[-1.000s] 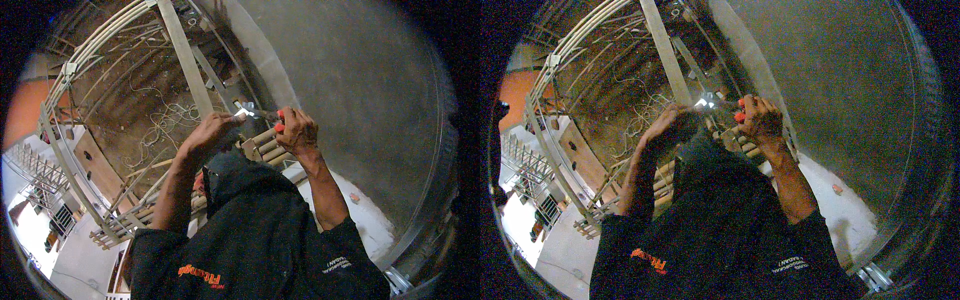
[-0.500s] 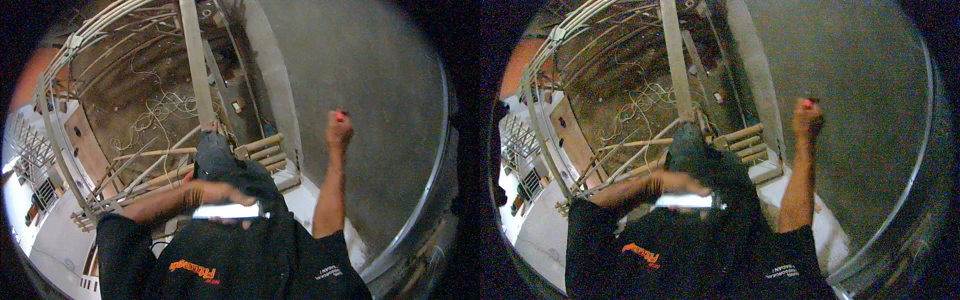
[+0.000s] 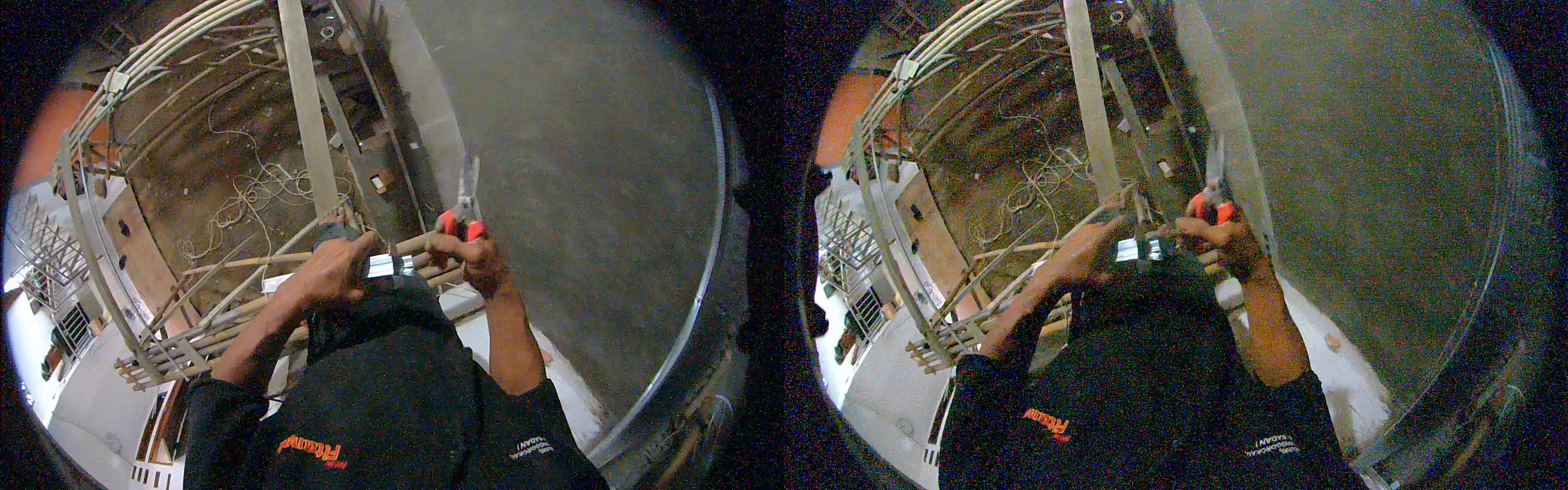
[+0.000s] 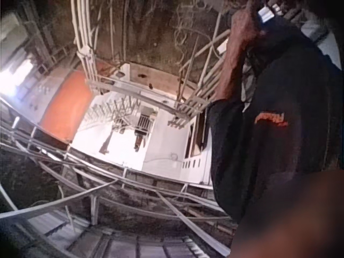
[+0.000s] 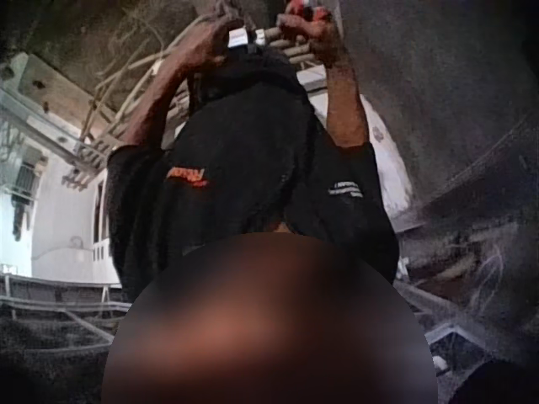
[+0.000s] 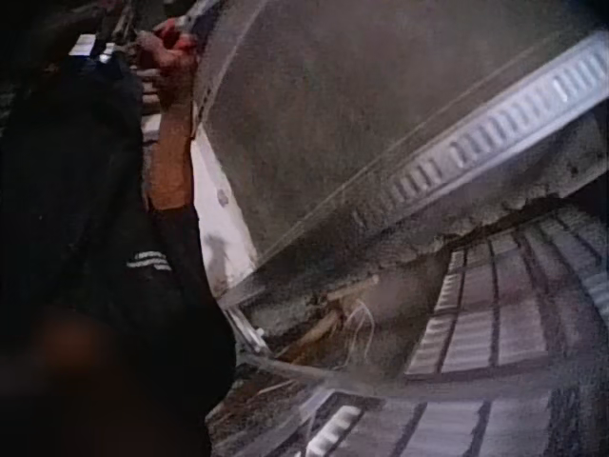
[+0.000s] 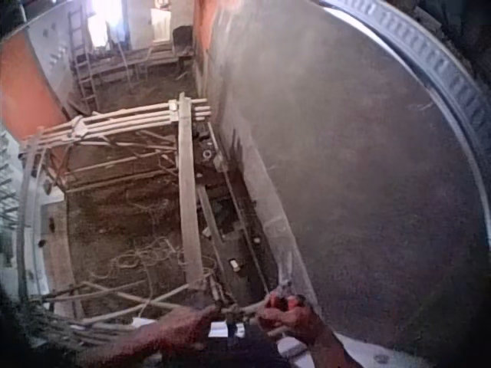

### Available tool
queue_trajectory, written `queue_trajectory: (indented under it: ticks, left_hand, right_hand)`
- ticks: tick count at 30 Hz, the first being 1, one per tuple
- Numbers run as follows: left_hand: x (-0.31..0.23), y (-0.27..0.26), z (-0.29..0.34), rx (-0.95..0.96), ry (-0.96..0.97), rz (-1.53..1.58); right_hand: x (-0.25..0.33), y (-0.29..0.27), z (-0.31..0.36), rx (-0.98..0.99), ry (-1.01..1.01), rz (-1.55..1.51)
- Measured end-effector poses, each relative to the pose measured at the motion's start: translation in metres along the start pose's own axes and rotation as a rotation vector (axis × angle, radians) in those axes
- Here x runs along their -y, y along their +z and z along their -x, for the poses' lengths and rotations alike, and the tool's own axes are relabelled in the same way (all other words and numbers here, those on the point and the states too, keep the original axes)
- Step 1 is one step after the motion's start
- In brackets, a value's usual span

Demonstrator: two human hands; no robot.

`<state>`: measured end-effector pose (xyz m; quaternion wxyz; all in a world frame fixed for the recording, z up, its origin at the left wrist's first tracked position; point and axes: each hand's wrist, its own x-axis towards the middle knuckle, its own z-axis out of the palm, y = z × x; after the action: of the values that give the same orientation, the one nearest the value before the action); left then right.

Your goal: The person uses tin snips to cut a metal profile into smaller pieces. They position the profile against a ceiling framework, cut it, then move to a bamboo scaffold to cut additional lengths. The person repeatedly positions and cuts the metal profile.

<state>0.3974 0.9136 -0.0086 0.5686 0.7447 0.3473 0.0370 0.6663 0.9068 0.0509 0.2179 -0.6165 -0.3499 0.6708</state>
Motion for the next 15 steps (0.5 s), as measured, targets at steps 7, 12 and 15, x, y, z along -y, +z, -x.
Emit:
queue_trajectory:
  ticks: [7,12,15]
  left_hand:
    - [-0.017,0.020,-0.016,-0.116,0.153,-0.179]
    - [-0.044,0.040,-0.013,-0.944,0.282,-0.355]
    - [-0.051,0.050,0.002,-0.803,0.249,0.040]
  right_hand:
    - [-0.026,0.012,0.018,0.013,-0.184,0.266]
    - [-0.019,0.006,0.030,-0.234,-0.055,0.057]
    - [-0.019,-0.001,0.027,-0.304,-0.091,-0.020]
